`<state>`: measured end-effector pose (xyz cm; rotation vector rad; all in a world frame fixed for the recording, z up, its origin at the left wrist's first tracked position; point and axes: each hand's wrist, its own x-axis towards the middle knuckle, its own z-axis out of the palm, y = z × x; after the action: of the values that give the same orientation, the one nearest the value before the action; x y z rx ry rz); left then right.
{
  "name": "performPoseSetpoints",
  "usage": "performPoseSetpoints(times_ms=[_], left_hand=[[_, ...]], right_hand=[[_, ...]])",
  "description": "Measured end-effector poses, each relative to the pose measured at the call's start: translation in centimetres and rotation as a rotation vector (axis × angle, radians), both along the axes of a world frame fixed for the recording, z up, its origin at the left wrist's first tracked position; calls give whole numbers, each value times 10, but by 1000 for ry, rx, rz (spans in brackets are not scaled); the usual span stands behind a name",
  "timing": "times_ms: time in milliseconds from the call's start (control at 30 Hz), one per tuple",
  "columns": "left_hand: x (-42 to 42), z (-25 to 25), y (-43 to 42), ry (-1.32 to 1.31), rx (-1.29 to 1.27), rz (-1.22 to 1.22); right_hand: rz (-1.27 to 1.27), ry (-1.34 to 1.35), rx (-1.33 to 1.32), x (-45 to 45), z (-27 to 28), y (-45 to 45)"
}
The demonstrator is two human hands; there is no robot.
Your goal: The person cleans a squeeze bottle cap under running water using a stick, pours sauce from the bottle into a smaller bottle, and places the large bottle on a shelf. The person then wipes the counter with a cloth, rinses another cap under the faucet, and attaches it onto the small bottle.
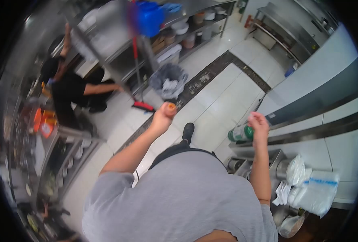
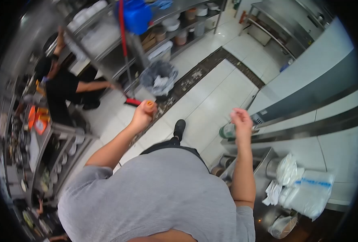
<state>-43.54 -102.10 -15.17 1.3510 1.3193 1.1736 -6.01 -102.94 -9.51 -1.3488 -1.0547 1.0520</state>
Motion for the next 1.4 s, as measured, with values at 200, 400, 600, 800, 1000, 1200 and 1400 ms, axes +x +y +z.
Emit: performPoseSetpoints(times_ms=[200,400,600,800,1000,1200,1400], left_hand=[[77,8,196,-366,-258,-131],[230,32,380,-262,-199,-546],[376,56,519,-307,-280,-777],[438,53,648,-274,-245,-615],[426,5,787,-227,-214,-161],[491,-6,944,-88,-218,7],[691,43,1104,-158,-235,-415]], right_hand=[[-58,-60,-235,49,-91,91],[-607,123,-536,140,-133,90],[-923,337,-530,227,-142,186],[-699,111,-330,362,-134,430],[-385,-353,-91,460,-17,699],[-338,-885,-132,572,-103,816],[48,-902,-987,613,-331,661]])
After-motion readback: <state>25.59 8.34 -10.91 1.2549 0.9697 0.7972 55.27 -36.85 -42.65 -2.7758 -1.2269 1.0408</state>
